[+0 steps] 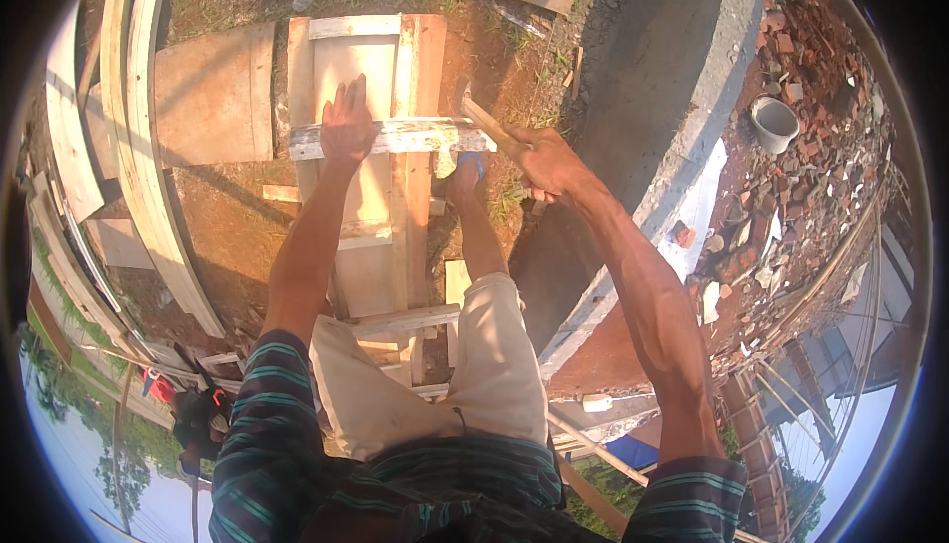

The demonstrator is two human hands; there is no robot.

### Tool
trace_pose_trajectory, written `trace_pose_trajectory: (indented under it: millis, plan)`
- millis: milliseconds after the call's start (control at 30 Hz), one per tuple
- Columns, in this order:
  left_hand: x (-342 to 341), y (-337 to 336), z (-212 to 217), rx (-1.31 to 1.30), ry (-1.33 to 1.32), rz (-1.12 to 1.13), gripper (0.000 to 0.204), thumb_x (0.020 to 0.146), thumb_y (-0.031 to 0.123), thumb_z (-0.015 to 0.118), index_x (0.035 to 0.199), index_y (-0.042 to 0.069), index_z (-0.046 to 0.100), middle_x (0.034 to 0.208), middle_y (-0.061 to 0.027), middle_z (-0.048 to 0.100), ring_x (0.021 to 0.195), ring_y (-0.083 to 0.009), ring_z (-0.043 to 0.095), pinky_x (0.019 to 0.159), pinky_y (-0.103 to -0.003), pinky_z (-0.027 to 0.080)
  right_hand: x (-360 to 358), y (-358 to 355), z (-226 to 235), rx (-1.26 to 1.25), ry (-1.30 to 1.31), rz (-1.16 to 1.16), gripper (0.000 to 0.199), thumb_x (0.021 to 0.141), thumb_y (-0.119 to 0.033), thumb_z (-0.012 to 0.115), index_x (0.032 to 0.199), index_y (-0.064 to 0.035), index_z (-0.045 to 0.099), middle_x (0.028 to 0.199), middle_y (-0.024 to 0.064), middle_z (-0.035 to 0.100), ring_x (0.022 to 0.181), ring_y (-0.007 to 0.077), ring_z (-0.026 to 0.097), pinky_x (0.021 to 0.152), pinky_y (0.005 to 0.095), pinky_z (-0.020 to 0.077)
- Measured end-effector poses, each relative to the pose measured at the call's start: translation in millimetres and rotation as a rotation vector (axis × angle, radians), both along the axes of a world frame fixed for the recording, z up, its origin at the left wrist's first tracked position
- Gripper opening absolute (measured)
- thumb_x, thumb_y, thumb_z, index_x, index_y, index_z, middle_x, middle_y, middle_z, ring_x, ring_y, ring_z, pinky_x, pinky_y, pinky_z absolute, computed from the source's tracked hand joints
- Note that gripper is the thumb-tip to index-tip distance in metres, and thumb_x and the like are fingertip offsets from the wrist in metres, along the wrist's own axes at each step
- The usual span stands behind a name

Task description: The person assembles a wooden frame by placing nails and hammering them into wooden planks. They repeatedly retrieve nails from a white bucket and secure the frame components together using a hammer.

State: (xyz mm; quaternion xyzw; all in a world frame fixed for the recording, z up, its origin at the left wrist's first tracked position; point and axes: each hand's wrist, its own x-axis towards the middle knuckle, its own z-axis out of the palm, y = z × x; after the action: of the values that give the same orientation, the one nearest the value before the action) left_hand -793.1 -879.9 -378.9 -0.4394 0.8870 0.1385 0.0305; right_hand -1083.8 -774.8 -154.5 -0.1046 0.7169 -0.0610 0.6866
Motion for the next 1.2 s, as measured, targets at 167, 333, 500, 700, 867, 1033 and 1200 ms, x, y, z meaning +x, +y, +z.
trace_pose_trajectory:
  millis: [167,333,500,700,867,1033,1200]
  plan:
    - [10.8,-0.8,10.1,0.178,0.101,0.097,0.058,0.096,0.023,0.046,0.150,0.005,0.032,0.145,-0.0193,0.044,0.138,-0.0353,0.039,0.113,-0.049,0.031,41.7,33.4,34.5,-0.229,-0.119,-0.363,0.047,0.104,-0.024,0.048,0.148,-0.0121,0.041,0.057,0.0005,0.046,0.033,0.0071,0.036,0.029,0.0216,0.0311]
    - [40.8,25.4,97.3,0.759,0.737,0.800,0.062,0.103,0.037,0.043,0.148,-0.003,0.032,0.148,-0.0208,0.042,0.136,-0.0295,0.043,0.114,-0.036,0.032,137.8,64.7,45.4,-0.234,-0.351,-0.434,0.029,0.102,-0.020,0.052,0.127,-0.0067,0.054,0.060,0.0009,0.048,0.036,0.0074,0.039,0.030,0.0225,0.0319]
    - [128.2,116.5,210.1,1.513,1.294,1.623,0.058,0.101,0.044,0.050,0.140,0.003,0.036,0.128,-0.0163,0.052,0.112,-0.0286,0.057,0.097,-0.043,0.049,255.8,133.3,55.9,-0.146,-0.610,-0.234,0.028,0.098,-0.017,0.056,0.122,-0.0021,0.053,0.066,0.0017,0.052,0.041,0.0098,0.048,0.038,0.0276,0.0408]
    - [205.6,226.6,206.8,1.438,1.186,1.940,0.031,0.089,0.032,0.074,0.101,0.011,0.056,0.070,0.0017,0.050,0.055,-0.0090,0.049,0.048,-0.026,0.043,339.5,192.5,73.2,-0.052,-0.549,0.108,0.034,0.092,-0.014,0.063,0.120,0.0020,0.051,0.072,0.0020,0.056,0.055,0.0117,0.060,0.052,0.0268,0.0498]
    - [235.9,266.8,241.9,1.401,1.164,1.755,0.037,0.088,0.036,0.075,0.099,0.009,0.053,0.068,0.0001,0.055,0.052,-0.0100,0.052,0.045,-0.027,0.045,416.8,185.1,72.7,0.020,-0.397,-0.025,0.040,0.085,-0.008,0.066,0.120,0.0042,0.050,0.070,0.0052,0.058,0.049,0.0139,0.057,0.047,0.0290,0.0484]
    - [349.3,253.0,293.8,1.294,0.928,1.219,0.066,0.096,0.046,0.056,0.139,-0.002,0.040,0.127,-0.0247,0.056,0.121,-0.0338,0.055,0.104,-0.044,0.041,476.3,131.0,104.4,0.081,-0.266,0.208,0.017,0.085,-0.011,0.069,0.089,-0.0016,0.055,0.062,0.0018,0.051,0.041,0.0105,0.048,0.036,0.0234,0.0375]
    - [438.0,346.5,344.1,0.801,0.240,1.166,0.076,0.087,0.043,0.064,0.145,0.000,0.037,0.148,-0.0290,0.034,0.141,-0.0477,0.025,0.110,-0.062,0.023,469.3,65.4,102.5,-0.084,-0.119,0.870,0.020,0.089,-0.018,0.067,0.084,-0.0029,0.056,0.055,-0.0010,0.049,0.038,0.0086,0.046,0.034,0.0244,0.0359]
